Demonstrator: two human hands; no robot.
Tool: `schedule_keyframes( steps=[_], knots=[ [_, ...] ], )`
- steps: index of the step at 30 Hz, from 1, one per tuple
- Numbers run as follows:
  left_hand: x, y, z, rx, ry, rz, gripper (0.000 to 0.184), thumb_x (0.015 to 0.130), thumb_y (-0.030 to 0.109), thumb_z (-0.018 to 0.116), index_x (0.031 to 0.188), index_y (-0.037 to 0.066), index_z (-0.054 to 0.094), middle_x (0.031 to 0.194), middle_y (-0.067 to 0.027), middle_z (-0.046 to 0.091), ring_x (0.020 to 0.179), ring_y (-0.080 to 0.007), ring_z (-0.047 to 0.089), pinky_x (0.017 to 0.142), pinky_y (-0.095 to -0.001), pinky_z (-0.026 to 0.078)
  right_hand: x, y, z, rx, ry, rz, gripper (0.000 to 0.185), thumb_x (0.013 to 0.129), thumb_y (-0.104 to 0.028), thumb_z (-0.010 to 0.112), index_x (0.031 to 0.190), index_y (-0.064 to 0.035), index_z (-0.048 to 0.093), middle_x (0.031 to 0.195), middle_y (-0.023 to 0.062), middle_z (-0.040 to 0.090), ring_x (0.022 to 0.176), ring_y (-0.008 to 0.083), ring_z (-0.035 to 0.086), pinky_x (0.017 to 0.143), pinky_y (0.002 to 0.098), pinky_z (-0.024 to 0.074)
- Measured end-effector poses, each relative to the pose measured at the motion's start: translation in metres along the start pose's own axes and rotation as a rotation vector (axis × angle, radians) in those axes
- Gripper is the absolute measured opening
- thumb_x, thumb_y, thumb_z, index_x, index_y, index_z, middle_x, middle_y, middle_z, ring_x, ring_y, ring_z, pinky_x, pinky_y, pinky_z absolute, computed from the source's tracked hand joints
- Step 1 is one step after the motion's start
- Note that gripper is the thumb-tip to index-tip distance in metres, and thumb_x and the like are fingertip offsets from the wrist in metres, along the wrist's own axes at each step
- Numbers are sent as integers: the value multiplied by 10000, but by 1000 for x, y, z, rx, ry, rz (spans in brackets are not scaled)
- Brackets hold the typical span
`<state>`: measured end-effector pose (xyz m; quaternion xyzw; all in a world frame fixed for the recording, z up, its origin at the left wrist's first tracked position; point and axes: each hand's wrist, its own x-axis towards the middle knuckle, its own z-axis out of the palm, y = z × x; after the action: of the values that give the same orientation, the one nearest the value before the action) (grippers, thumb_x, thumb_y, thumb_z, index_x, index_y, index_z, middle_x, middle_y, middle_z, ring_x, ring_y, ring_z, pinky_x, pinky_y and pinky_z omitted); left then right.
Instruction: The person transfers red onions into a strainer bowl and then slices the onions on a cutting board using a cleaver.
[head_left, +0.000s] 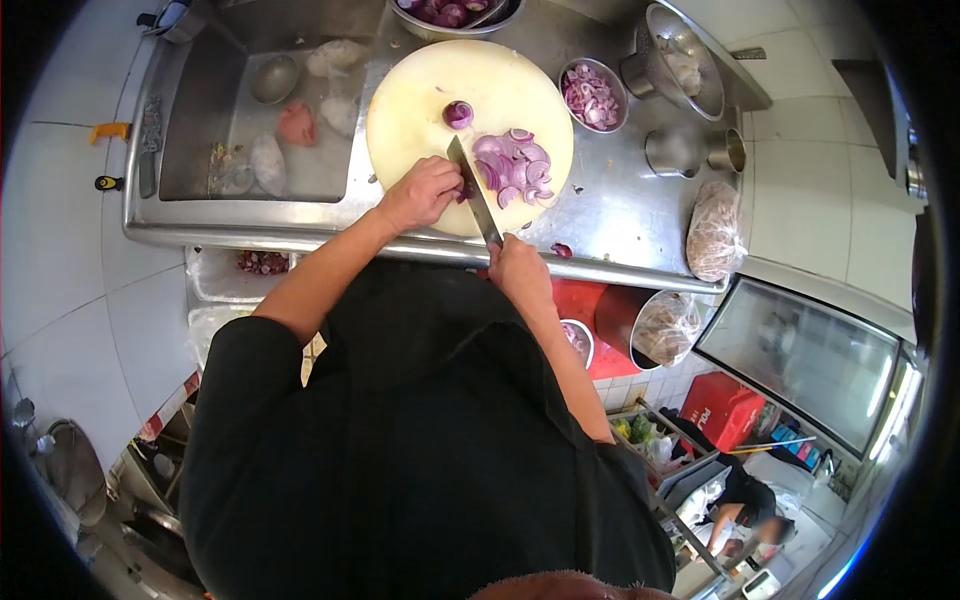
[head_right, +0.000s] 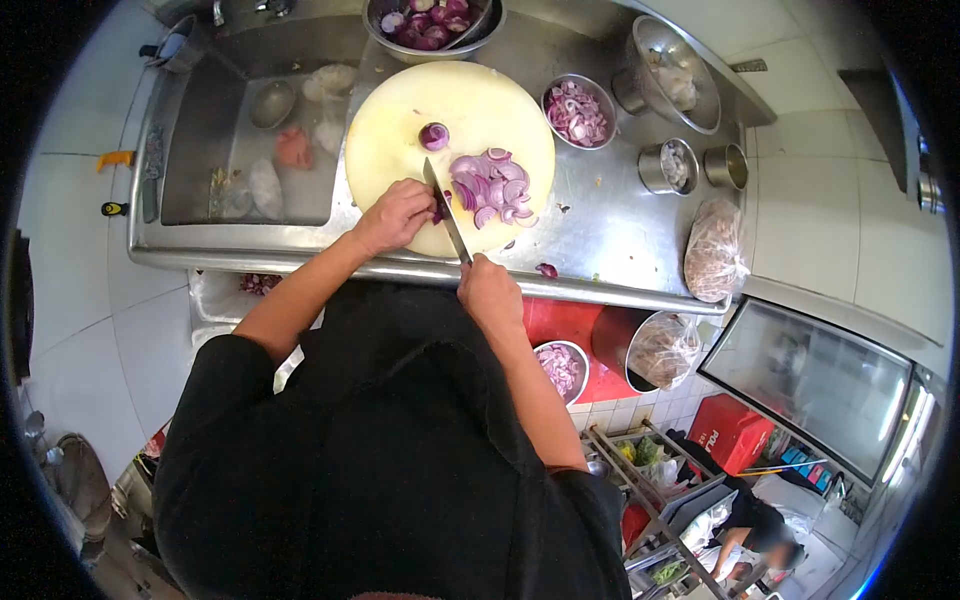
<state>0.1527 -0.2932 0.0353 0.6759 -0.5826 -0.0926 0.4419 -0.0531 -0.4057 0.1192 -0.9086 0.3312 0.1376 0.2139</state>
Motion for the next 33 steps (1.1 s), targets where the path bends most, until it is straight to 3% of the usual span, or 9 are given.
schedule_keyframes(
  steps=[5, 8, 14, 20, 24, 33],
  knots=[
    [-1, -2, 2, -23, 44, -6, 138, 825, 41, 695, 960, 23, 674, 1025, -128, 648, 1010, -327, 613, 909, -419, 487, -26, -7, -29, 37, 12, 18, 302, 988, -287, 615, 942, 8, 661, 828, 292, 703, 801, 482, 703, 737, 564, 565],
    [-4, 1, 1, -26, 25, -30, 133, 828, 42, 698, 958, 24, 677, 1026, -126, 653, 1014, -323, 620, 912, -416, 491, -9, -1, 4, -8, -11, 39, 300, 988, -281, 613, 954, 13, 665, 821, 299, 698, 804, 488, 701, 737, 570, 562],
    [-1, -3, 0, -39, 55, -14, 125, 832, 42, 703, 956, 29, 688, 1034, -126, 662, 1013, -319, 631, 911, -415, 498, -22, -13, -32, 27, -10, 29, 291, 989, -278, 611, 936, 3, 663, 839, 294, 703, 838, 469, 710, 748, 556, 567],
    [-3, -4, 3, -25, 68, -22, 111, 835, 48, 711, 944, 32, 698, 1033, -127, 668, 1020, -321, 638, 915, -410, 504, -2, -12, -2, -18, -9, 33, 290, 990, -270, 610, 958, 12, 670, 846, 290, 704, 838, 473, 706, 765, 559, 560],
    [-4, -2, 2, -25, 51, -36, 112, 834, 47, 715, 944, 32, 700, 1029, -126, 670, 1023, -318, 643, 917, -407, 509, -16, -16, -31, 7, -17, 14, 297, 995, -277, 601, 959, 9, 671, 853, 283, 710, 842, 474, 706, 776, 557, 563],
    [-6, -4, 5, -12, 109, -35, 118, 832, 23, 703, 949, 34, 697, 1007, -121, 672, 1005, -320, 652, 901, -395, 517, 2, -11, -13, 28, -17, 1, 316, 989, -288, 616, 948, 20, 669, 857, 305, 700, 854, 489, 697, 775, 567, 555]
  ],
)
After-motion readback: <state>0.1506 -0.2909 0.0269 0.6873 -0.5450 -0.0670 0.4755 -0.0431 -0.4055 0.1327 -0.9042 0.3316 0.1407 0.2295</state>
